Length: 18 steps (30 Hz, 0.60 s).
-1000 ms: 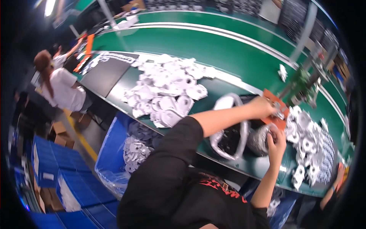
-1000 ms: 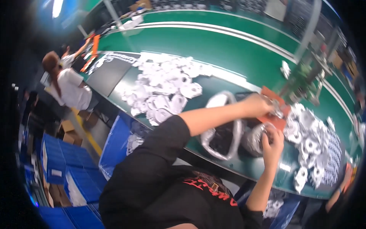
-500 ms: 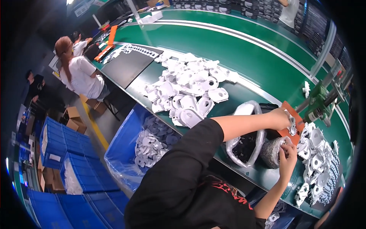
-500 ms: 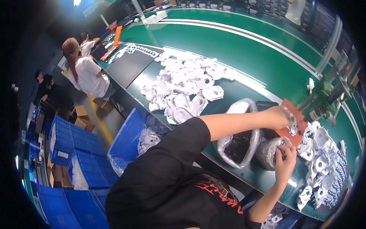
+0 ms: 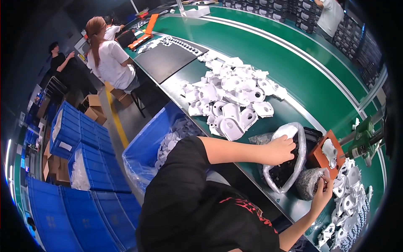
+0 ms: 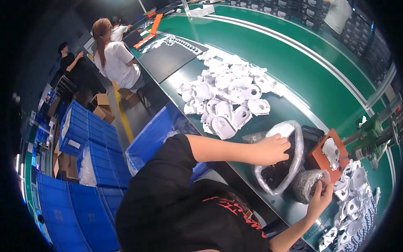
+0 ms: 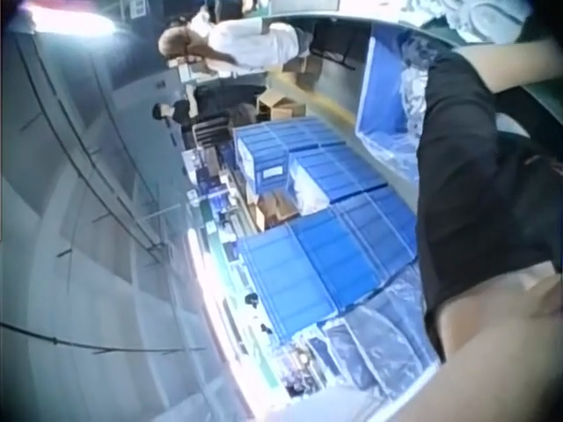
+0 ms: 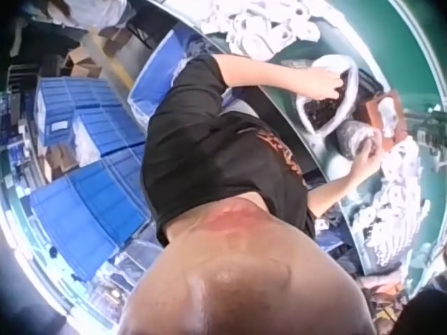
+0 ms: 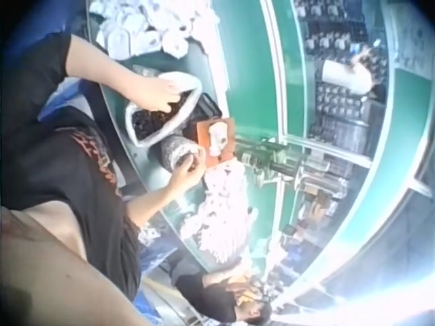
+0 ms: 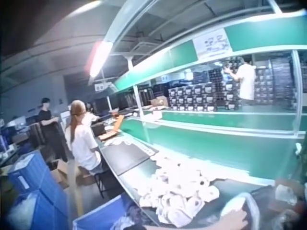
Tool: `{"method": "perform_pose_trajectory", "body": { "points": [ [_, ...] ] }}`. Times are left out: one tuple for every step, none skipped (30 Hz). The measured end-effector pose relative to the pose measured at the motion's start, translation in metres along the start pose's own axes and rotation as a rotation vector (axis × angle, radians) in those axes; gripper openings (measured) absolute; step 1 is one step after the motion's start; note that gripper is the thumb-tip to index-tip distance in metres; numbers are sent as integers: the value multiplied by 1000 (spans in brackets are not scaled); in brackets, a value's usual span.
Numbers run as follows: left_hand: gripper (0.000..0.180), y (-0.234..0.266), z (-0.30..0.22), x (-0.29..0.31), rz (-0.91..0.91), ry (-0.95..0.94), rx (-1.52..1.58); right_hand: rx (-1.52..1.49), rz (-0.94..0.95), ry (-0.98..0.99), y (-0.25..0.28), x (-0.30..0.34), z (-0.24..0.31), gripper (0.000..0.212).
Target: Assemble small plastic components by inserting metal pins and using a press machine.
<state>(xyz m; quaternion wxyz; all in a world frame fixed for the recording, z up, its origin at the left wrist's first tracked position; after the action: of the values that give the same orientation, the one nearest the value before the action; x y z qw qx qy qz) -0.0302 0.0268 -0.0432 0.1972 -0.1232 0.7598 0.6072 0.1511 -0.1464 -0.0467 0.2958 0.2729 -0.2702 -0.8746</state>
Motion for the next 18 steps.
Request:
{"method": "perform_pose_trajectory", "body": {
  "points": [
    [14,2,-1,2,-27,13,-53,-5,-1,-24,-1,0,-1,6],
    [12,3,-2,3,-53,25,-106,-7,-2,-24,-2,0,0,6],
    [12,1,-3,2,-53,24,-106,-36,-19,-33,-3,0,1,7],
    [10,-3,-2,-2,-34,39,-147,-63,-36,-41,-2,0,1,7],
    [8,-6,-2,-4,-17,55,-188,-61,-38,-41,-3,1,0,7],
    [8,-7,-1,-4,-18,54,-187,-105,-45,-39,-4,1,-1,8],
    [7,-6,-2,-6,-13,42,-174,-149,-54,-40,-3,1,-2,9],
    [6,-6,-3,-7,-7,31,-161,-147,-55,-40,-2,2,-2,9],
    [6,-6,-3,-7,-8,30,-159,-120,-50,-36,-1,2,-1,9],
    [7,-4,-3,-7,-30,26,-114,-93,-45,-33,-1,3,0,9],
    [7,-3,-3,-6,-52,23,-69,-92,-47,-35,0,3,1,9],
    [7,-2,-2,-6,-51,20,-66,-87,-49,-30,0,3,2,9],
    [6,0,-2,-6,-58,16,-55,-82,-50,-25,1,3,3,9],
    [5,0,-2,-6,-64,11,-43,-80,-55,-30,2,4,3,9],
    [5,0,-2,-7,-63,4,-39,-65,-55,-32,3,4,3,8],
    [4,-1,-1,-7,-64,11,-30,-52,-59,-35,2,4,3,8],
    [4,0,0,-8,-64,17,-21,-51,-68,-41,2,4,2,8],
    [4,0,1,-9,-60,8,-19,-60,-61,-43,0,3,2,8]
  ]
}}
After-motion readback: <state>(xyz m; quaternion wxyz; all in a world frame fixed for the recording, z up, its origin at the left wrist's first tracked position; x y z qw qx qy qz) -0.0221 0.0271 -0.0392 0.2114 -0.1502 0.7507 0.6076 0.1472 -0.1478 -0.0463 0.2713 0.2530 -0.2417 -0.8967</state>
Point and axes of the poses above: each hand's wrist, its own x-axis away from the middle knuckle, its own y-axis out of the back of the hand, z = x × y, the point moved 6 cm from there along -x, towards the middle knuckle, and after that the axes turned 11 degrees about x, right-handed, at the moved point
